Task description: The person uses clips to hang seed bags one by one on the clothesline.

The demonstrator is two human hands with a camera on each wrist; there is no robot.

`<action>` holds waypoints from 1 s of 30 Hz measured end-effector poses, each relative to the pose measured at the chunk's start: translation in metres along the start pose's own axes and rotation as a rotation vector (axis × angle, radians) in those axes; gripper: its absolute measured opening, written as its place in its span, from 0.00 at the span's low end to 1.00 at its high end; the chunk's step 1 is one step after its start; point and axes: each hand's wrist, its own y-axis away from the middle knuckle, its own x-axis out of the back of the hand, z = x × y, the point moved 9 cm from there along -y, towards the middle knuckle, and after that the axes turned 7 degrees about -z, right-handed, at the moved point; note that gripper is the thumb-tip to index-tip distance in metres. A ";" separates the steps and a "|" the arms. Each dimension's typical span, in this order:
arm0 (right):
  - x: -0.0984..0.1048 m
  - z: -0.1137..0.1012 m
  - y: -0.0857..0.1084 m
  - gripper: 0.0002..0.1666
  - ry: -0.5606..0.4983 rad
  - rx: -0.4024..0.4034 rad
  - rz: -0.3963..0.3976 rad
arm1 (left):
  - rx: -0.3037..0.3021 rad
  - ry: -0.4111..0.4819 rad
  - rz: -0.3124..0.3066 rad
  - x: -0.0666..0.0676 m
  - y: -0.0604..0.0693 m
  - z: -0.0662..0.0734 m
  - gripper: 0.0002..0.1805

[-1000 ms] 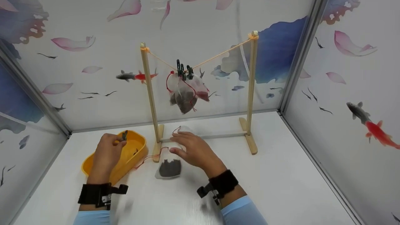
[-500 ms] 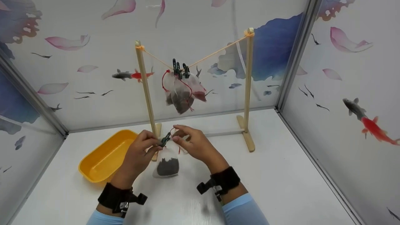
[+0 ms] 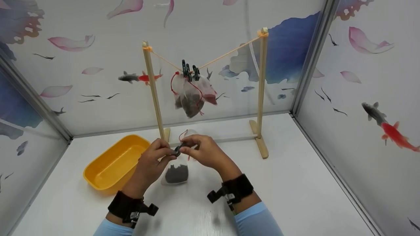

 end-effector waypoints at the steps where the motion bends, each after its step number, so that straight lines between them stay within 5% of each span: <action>1: 0.000 0.000 0.000 0.30 0.021 -0.011 0.004 | 0.028 -0.004 -0.008 -0.002 0.000 -0.003 0.06; 3: 0.002 0.001 0.000 0.28 0.060 -0.022 0.023 | 0.120 -0.013 -0.037 -0.007 0.001 -0.014 0.08; 9: 0.012 0.008 0.001 0.21 0.129 -0.067 0.126 | 0.551 -0.081 -0.230 -0.037 0.023 -0.065 0.16; 12: 0.016 0.011 0.001 0.17 0.162 -0.075 0.171 | 0.671 -0.147 -0.361 -0.056 0.039 -0.084 0.25; 18: 0.019 0.012 0.000 0.10 0.204 -0.066 0.214 | 0.732 -0.118 -0.506 -0.075 0.058 -0.096 0.43; 24: 0.018 0.015 0.000 0.08 0.194 -0.058 0.219 | 0.716 0.073 -0.524 -0.077 0.061 -0.092 0.40; 30: 0.017 0.020 0.000 0.07 0.174 -0.064 0.205 | 0.727 0.124 -0.578 -0.082 0.063 -0.093 0.38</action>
